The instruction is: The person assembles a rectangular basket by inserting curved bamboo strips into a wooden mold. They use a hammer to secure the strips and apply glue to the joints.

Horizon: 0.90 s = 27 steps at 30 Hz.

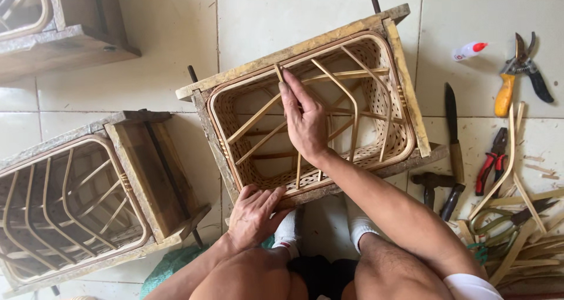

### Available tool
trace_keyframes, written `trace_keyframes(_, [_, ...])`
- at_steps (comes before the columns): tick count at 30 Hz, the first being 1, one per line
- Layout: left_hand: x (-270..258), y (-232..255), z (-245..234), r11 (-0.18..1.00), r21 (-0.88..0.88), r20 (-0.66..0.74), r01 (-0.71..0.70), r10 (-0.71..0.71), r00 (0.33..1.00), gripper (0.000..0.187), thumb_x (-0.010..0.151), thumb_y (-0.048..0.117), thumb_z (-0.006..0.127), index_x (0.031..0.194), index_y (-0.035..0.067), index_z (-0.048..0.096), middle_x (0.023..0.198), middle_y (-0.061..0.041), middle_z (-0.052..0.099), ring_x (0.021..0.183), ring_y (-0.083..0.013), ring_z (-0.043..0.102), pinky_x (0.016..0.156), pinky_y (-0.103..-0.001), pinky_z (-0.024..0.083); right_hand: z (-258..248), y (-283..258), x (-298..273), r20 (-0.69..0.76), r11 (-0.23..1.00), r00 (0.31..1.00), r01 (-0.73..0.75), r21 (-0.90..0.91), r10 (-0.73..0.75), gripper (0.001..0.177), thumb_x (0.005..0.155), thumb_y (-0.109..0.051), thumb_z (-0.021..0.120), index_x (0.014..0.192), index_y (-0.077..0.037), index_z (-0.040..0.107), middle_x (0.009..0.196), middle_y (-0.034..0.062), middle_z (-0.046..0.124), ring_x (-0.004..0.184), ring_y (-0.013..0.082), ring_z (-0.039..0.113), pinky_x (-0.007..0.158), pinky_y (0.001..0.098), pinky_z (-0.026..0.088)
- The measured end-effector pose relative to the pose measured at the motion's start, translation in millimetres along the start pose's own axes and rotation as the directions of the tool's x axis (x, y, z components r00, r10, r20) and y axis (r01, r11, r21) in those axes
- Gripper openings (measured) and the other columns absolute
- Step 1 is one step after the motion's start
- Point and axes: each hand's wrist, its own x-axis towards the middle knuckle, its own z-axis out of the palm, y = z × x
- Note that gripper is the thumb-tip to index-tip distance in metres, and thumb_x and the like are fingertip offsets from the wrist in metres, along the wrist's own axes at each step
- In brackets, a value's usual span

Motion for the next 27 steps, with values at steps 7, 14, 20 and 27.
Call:
trace_keyframes(7, [-8.5, -5.4, 4.8, 1.000, 0.010, 0.020, -0.004, 0.003, 1.000, 0.058, 0.084, 0.031, 0.082, 0.128, 0.000, 0.062, 0.085, -0.005, 0.066, 0.077, -0.0224, 0.065, 0.082, -0.038, 0.048, -0.3, 8.8, -6.0, -0.011, 0.993, 0.995, 0.098, -0.073, -0.099, 0.040, 0.111, -0.036, 0.053, 0.146, -0.016, 0.059, 0.078, -0.0027, 0.069, 0.050, 0.0010, 0.043, 0.039, 0.0211, 0.040])
trace_keyframes(14, [58.6, -50.3, -48.7, 0.974, 0.056, -0.150, -0.218, 0.224, 0.963, 0.055, 0.086, 0.018, 0.082, 0.136, 0.004, 0.064, 0.138, -0.017, 0.068, 0.125, -0.0320, 0.069, 0.111, -0.050, 0.051, -8.3, -6.7, 5.2, 0.153, 0.938, 0.968, 0.232, -0.256, -0.197, 0.040, 0.113, -0.033, 0.050, 0.148, -0.014, 0.056, 0.073, -0.0057, 0.067, 0.047, 0.0068, 0.042, 0.038, 0.0252, 0.040])
trace_keyframes(20, [166.4, -149.9, -60.8, 0.935, 0.230, -0.048, -0.271, 0.289, 0.956, 0.049, 0.102, 0.014, 0.065, 0.149, 0.006, 0.054, 0.151, -0.013, 0.056, 0.141, -0.0320, 0.052, 0.118, -0.050, 0.042, -7.2, -23.6, 11.5, 0.226, 0.933, 0.974, 0.089, -0.349, -0.008, 0.044, 0.108, -0.033, 0.050, 0.146, -0.014, 0.059, 0.050, -0.0027, 0.052, 0.038, 0.0065, 0.038, 0.032, 0.0268, 0.033])
trace_keyframes(27, [171.4, -155.3, -55.9, 0.896, 0.252, 0.009, -0.367, 0.377, 0.926, 0.050, 0.106, 0.004, 0.057, 0.154, 0.017, 0.051, 0.155, -0.003, 0.055, 0.147, -0.0278, 0.049, 0.122, -0.042, 0.044, -12.2, -14.3, 12.7, 0.263, 0.980, 0.963, 0.102, -0.170, -0.054, 0.041, 0.110, -0.033, 0.055, 0.142, -0.008, 0.062, 0.067, -0.0042, 0.067, 0.046, 0.0041, 0.047, 0.039, 0.0246, 0.039])
